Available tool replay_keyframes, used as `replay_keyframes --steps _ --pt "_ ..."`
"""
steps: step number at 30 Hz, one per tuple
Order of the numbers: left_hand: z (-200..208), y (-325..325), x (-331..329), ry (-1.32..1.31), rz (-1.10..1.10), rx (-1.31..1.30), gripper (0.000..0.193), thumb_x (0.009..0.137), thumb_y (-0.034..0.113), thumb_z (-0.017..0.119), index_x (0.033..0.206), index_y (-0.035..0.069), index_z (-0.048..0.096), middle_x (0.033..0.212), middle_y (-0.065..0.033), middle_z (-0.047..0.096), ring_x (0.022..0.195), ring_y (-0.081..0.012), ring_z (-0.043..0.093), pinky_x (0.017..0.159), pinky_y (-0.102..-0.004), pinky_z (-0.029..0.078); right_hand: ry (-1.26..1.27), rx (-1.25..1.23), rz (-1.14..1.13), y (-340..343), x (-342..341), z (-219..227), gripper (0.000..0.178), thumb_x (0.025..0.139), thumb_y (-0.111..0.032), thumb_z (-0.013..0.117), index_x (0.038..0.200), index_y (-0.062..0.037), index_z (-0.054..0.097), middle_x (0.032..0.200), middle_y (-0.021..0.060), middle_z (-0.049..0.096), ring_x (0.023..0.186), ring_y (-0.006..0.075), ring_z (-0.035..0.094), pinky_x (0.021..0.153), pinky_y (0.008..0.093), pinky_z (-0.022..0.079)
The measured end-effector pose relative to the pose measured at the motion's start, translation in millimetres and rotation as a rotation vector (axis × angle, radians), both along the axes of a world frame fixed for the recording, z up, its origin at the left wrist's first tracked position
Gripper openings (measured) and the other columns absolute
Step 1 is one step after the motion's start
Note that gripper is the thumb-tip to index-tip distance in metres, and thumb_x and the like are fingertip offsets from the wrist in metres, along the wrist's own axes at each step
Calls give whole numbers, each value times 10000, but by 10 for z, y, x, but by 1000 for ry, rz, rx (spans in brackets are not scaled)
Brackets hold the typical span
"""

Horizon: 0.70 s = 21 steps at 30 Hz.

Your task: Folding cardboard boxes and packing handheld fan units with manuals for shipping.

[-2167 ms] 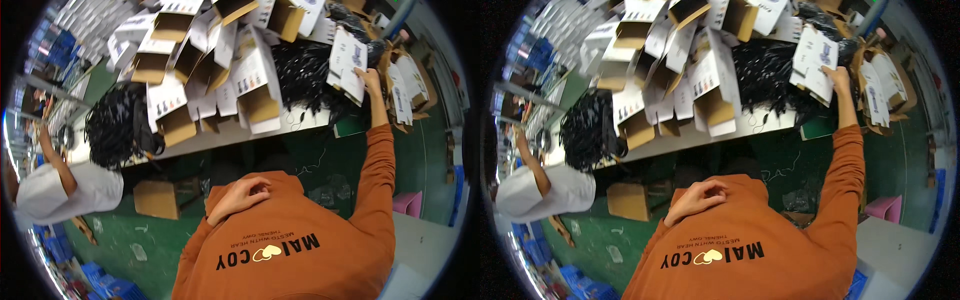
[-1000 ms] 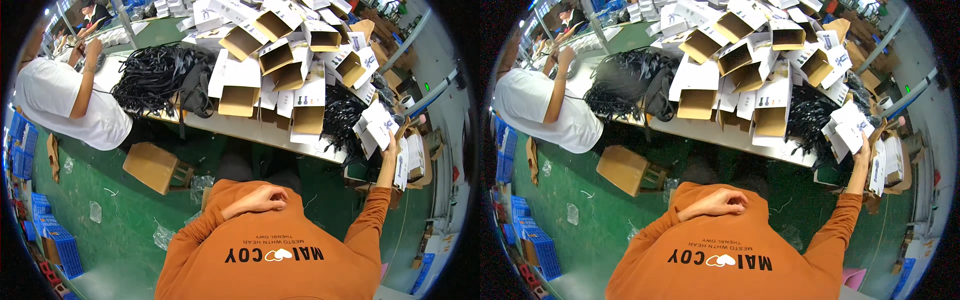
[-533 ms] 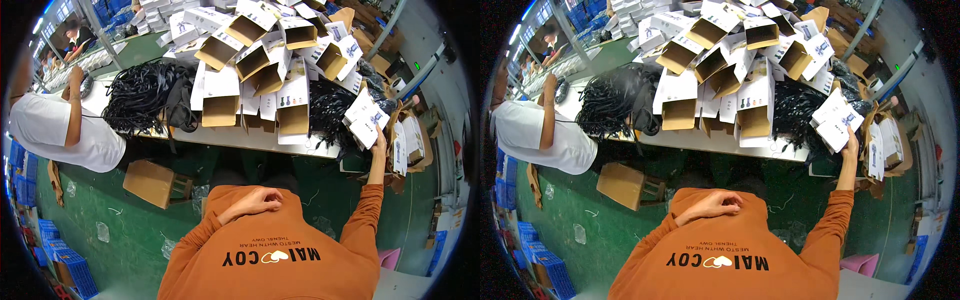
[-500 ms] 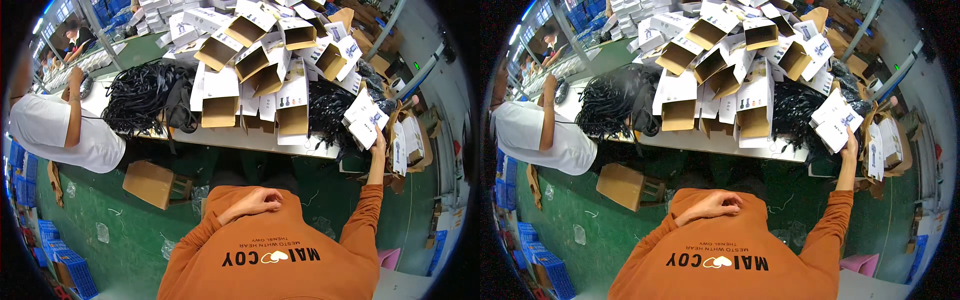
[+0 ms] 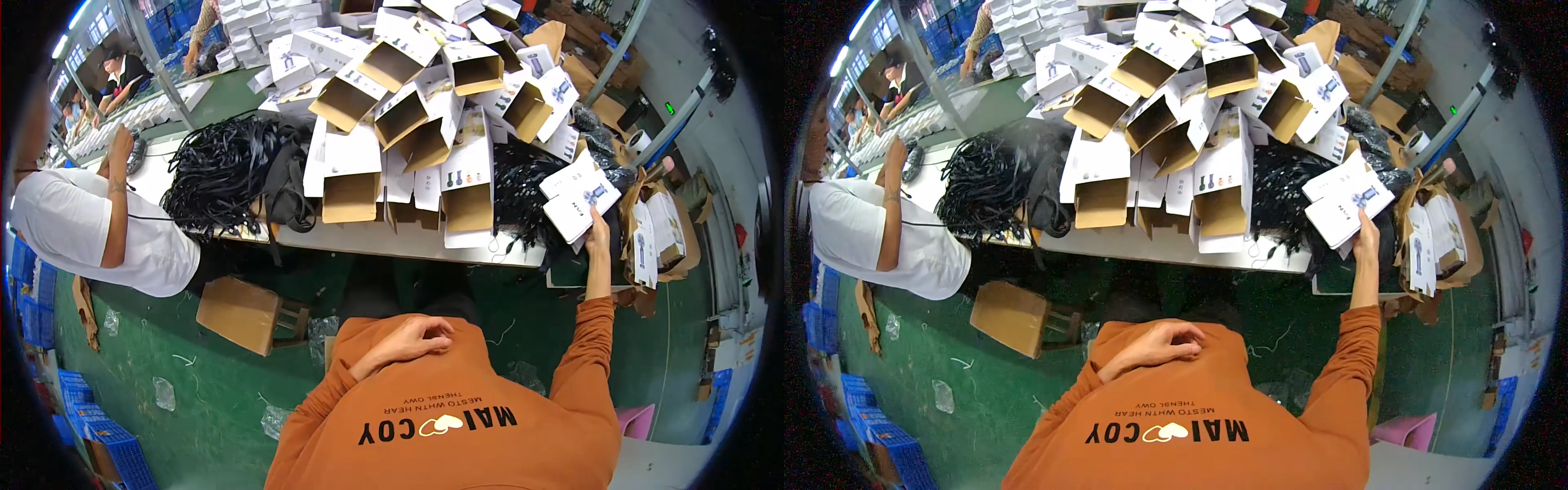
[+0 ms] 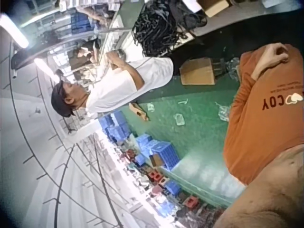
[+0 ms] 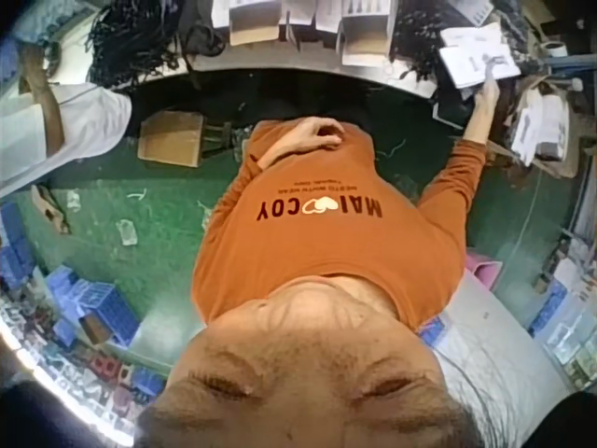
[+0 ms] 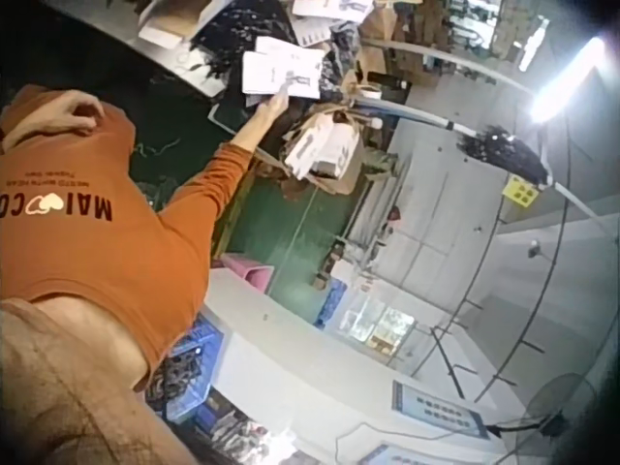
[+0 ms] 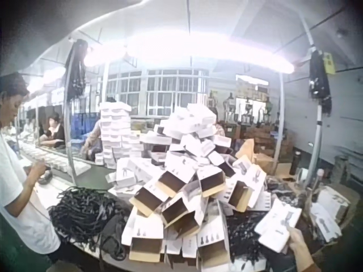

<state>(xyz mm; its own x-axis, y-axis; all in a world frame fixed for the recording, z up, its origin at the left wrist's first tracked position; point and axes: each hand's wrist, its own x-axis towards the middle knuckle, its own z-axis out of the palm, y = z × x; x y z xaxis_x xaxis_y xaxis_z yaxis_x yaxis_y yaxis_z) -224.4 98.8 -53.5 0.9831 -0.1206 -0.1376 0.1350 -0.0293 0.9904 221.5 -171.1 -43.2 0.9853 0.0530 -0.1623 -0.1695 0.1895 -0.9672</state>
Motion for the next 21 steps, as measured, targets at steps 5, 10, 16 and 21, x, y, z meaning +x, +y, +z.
replay_keyframes --steps 5,10,16,21 --pt "-11 -6 44 60 33 -128 265 842 172 625 999 -35 578 798 -78 640 727 -107 605 670 -252 483 -24 -74 -32 126 -172 90 357 844 -252 642 1085 8 595 991 95 632 854 194 603 679 335 466" --pt "61 34 111 31 -116 128 319 853 245 619 1072 13 606 984 -101 624 885 -171 579 755 -311 460 -62 -3 11 120 -142 -40 357 858 -238 630 1105 16 583 1009 92 621 879 196 597 721 339 475" --pt "43 0 82 97 -54 7 293 865 212 614 1074 6 597 984 -92 610 895 -155 586 774 -288 477 -58 -44 -10 146 -168 -21 378 862 -238 628 1105 46 573 1031 101 611 901 191 590 750 340 480" --pt "-2 -6 116 185 -46 -189 287 874 175 606 1090 -11 571 979 -83 607 895 -136 584 783 -269 484 -64 -81 -14 194 -222 -11 391 853 -255 637 1095 47 577 1031 99 612 902 185 588 749 329 474"
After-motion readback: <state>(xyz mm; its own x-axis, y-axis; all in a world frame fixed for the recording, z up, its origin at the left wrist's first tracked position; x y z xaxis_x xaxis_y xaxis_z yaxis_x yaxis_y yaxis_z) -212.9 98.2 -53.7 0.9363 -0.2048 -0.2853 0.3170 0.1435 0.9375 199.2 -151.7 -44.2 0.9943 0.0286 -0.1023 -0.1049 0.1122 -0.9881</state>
